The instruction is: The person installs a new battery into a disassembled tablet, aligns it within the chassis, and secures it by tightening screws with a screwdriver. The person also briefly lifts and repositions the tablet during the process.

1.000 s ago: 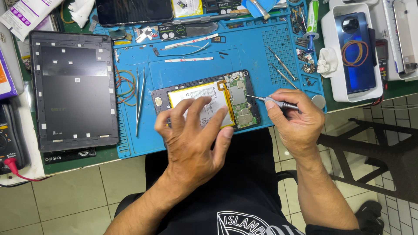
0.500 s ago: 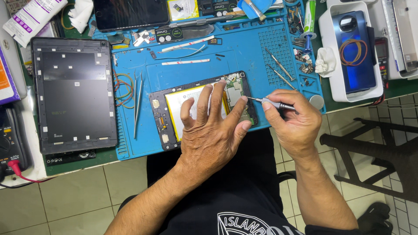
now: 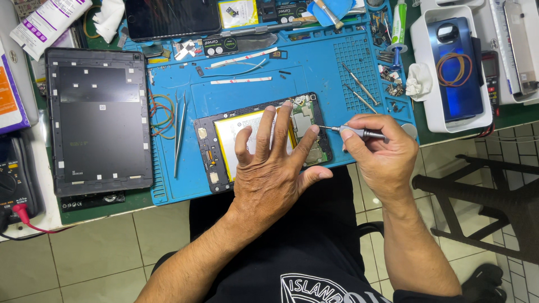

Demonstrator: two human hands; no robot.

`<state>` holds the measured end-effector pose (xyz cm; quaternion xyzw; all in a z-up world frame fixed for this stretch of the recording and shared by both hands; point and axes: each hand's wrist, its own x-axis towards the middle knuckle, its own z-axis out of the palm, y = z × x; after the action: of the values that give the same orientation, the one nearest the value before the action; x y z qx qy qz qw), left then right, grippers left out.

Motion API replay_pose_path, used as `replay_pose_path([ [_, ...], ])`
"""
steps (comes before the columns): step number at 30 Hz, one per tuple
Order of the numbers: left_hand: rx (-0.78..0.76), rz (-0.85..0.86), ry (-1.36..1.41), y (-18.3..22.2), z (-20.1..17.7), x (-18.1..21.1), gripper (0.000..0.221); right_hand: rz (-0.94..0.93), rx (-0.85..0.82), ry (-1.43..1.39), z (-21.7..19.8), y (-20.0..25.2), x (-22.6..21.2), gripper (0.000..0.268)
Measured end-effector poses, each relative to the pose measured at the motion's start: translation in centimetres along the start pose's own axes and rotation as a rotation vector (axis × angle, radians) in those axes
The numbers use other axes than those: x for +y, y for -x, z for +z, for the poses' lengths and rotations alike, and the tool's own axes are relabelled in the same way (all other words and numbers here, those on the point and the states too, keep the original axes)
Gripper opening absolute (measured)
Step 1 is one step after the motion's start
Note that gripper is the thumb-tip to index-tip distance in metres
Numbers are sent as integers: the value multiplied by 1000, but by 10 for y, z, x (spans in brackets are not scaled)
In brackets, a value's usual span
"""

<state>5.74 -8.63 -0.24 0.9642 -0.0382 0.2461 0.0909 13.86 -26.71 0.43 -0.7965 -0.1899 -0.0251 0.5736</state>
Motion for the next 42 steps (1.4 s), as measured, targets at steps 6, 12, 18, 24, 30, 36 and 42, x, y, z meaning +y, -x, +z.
replay_pose_path([
  [6, 28, -34, -5, 0, -7, 0, 72, -23, -12, 9, 0, 0, 0, 13],
  [12, 81, -108, 58, 6, -16, -3, 65, -1, -8, 3, -1, 0, 1, 13],
  [18, 87, -85, 33, 7, -16, -4, 66, 0, 4, 20, 0, 0, 1, 12],
  [24, 21, -45, -92, 1, -10, 2, 77, 17, 2, 26, 0, -1, -1, 12],
  [30, 20, -25, -98, -2, -5, 2, 77, 89, 8, 81, 0, -4, -7, 12],
  [36, 32, -42, -73, -1, -8, 0, 75, 129, -10, 115, 0, -12, -16, 7],
  [42, 32, -53, -70, -1, -8, 1, 74, 162, -46, 135, -2, -16, -18, 8],
])
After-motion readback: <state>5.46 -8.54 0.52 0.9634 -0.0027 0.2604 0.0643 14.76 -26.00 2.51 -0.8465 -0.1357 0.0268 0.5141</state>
